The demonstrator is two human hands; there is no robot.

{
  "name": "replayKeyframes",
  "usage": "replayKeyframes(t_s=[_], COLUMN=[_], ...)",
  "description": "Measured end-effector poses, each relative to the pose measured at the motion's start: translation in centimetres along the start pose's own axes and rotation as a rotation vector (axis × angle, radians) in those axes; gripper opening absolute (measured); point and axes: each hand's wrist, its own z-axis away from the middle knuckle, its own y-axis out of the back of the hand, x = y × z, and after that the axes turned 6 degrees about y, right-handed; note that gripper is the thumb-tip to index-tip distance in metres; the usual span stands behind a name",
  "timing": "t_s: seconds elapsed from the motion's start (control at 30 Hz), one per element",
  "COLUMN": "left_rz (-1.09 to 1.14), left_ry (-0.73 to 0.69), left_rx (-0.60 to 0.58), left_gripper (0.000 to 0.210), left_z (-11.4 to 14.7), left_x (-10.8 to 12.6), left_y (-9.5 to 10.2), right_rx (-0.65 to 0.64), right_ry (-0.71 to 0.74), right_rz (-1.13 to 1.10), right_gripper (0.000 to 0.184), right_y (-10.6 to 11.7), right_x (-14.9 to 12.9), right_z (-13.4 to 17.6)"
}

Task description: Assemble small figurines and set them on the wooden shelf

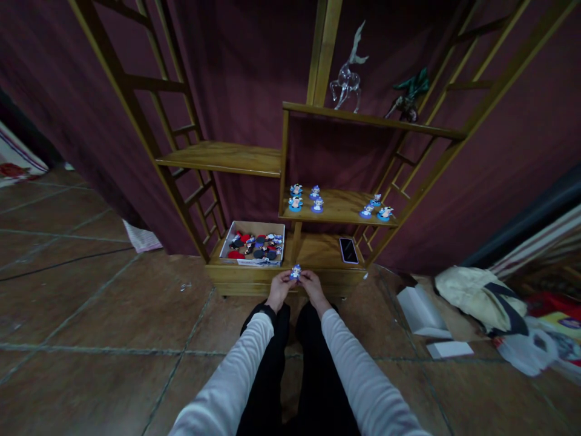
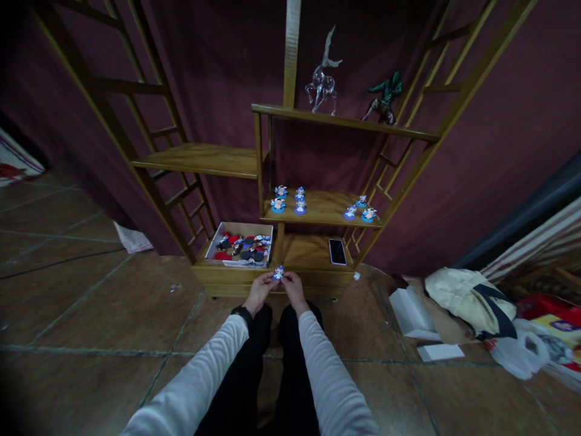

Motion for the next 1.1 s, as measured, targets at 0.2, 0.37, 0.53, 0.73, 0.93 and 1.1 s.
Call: replayKeyframes(t_s=[0.2, 0.37, 0.53, 0.73, 0.93, 1.1], left_rz=[0.032, 0.081, 0.072, -0.005, -0.029, -0.029], left_ry=[0.059, 0.118, 0.103, -0.014, 0.005, -0.016], left_rx=[-0.006, -0.065, -0.067, -0.025, -0.038, 0.017], left_gripper=[0.041, 0.035, 0.038, 0.041, 0.042, 0.034], left_z=[-0.1, 0.3, 0.4, 0.5, 0.6, 0.4], left_x=[0.2, 0.7, 0.8, 0.4, 0.4, 0.1], left_y=[0.1, 0.4, 0.3, -0.4, -0.5, -0.6], right_rx=[0.015, 0.012, 0.015, -0.054, -0.054, -0.078], right_ry=[-0.007, 0.007, 0.021, 0.063, 0.068, 0.061], right_rz=[-0.014, -0.014, 0.002, -0.002, 0.055, 0.116], right_gripper=[0.022, 0.023, 0.022, 0.026, 0.025, 0.024], right_y=[0.1, 0.1, -0.1, -0.4, 0.0, 0.2], right_x=[0.3, 0.2, -0.4, -1.1, -0.7, -0.1], right_z=[-0.2, -0.2, 0.0, 0.4, 0.2, -0.1])
